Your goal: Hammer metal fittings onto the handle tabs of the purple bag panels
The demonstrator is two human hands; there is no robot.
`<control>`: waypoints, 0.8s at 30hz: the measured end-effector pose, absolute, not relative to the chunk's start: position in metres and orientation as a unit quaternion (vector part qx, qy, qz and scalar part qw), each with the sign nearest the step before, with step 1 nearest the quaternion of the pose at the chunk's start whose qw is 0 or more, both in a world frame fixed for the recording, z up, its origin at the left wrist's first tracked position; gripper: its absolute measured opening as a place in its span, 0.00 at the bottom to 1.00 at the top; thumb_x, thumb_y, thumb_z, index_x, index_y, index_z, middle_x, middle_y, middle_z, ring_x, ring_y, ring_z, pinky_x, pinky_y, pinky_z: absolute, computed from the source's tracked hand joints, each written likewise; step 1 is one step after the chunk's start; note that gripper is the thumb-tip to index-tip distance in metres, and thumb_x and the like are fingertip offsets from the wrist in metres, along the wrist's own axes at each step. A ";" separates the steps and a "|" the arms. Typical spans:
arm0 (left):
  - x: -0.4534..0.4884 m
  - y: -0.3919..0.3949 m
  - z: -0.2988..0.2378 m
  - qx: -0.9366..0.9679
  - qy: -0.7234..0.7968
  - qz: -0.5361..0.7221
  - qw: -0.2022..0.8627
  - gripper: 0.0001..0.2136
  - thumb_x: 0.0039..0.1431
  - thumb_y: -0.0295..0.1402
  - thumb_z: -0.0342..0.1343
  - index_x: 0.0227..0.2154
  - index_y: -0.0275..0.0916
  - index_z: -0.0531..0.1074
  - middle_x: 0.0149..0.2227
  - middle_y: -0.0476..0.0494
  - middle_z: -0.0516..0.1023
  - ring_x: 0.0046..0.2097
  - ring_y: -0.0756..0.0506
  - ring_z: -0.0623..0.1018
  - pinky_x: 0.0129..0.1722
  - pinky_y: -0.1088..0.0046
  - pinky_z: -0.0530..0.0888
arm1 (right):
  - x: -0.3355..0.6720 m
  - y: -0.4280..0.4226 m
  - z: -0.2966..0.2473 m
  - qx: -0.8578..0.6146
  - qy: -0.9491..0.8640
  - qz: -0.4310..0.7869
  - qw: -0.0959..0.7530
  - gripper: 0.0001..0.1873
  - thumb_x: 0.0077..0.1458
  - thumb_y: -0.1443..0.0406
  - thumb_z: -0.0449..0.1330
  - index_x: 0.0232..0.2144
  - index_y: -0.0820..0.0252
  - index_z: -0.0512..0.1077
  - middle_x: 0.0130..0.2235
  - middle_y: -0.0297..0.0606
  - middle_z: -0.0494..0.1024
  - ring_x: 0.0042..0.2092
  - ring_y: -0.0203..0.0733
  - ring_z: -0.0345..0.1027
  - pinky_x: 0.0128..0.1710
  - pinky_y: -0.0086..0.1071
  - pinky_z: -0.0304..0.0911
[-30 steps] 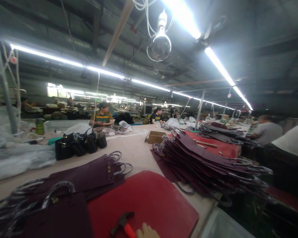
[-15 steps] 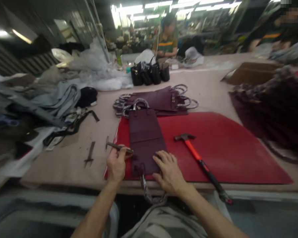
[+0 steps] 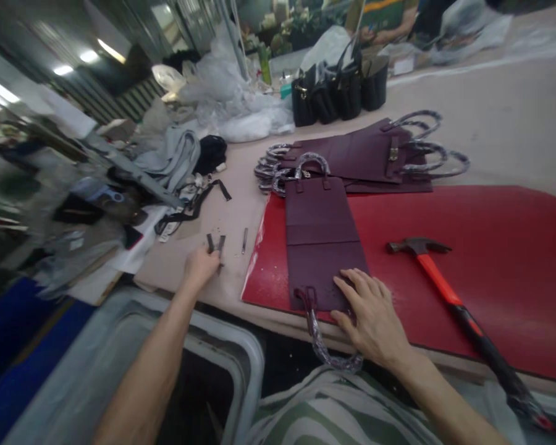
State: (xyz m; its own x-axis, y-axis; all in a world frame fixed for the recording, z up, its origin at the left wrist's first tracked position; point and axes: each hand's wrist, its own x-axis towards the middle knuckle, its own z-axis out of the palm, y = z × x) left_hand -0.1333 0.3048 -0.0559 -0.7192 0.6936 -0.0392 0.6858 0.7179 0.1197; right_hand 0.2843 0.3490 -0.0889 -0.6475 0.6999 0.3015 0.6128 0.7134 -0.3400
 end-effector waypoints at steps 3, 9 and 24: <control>-0.142 0.309 -0.057 0.361 0.931 0.014 0.045 0.11 0.59 0.34 0.54 0.39 0.35 0.80 0.42 0.29 0.83 0.47 0.34 0.81 0.43 0.65 0.74 | 0.284 0.354 -0.097 -0.348 -0.903 0.069 0.240 0.25 0.64 0.56 0.52 0.58 0.62 0.67 0.61 0.51 0.67 0.61 0.62 0.58 0.57 0.58 0.57; -0.142 0.309 -0.064 0.365 0.931 0.020 0.025 0.11 0.62 0.31 0.53 0.41 0.36 0.79 0.45 0.30 0.81 0.49 0.36 0.80 0.45 0.67 0.72 | 0.280 0.361 -0.105 -0.334 -0.903 0.036 0.268 0.25 0.65 0.54 0.48 0.57 0.61 0.67 0.57 0.53 0.70 0.58 0.64 0.62 0.54 0.57 0.58; -0.110 0.386 -0.065 0.404 0.892 0.102 0.177 0.12 0.51 0.40 0.65 0.21 0.36 0.77 0.25 0.35 0.80 0.40 0.37 0.82 0.41 0.68 0.72 | 0.279 0.357 -0.098 -0.344 -0.907 0.050 0.238 0.24 0.65 0.55 0.51 0.57 0.62 0.67 0.59 0.51 0.68 0.59 0.61 0.60 0.56 0.56 0.58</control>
State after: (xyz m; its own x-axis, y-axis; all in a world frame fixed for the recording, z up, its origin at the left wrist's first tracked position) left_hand -0.1101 0.3856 -0.0649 -0.6109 0.7566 -0.2333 0.6845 0.6528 0.3246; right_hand 0.2794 0.3575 -0.0977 -0.6493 0.6483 0.3976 0.6004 0.7578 -0.2552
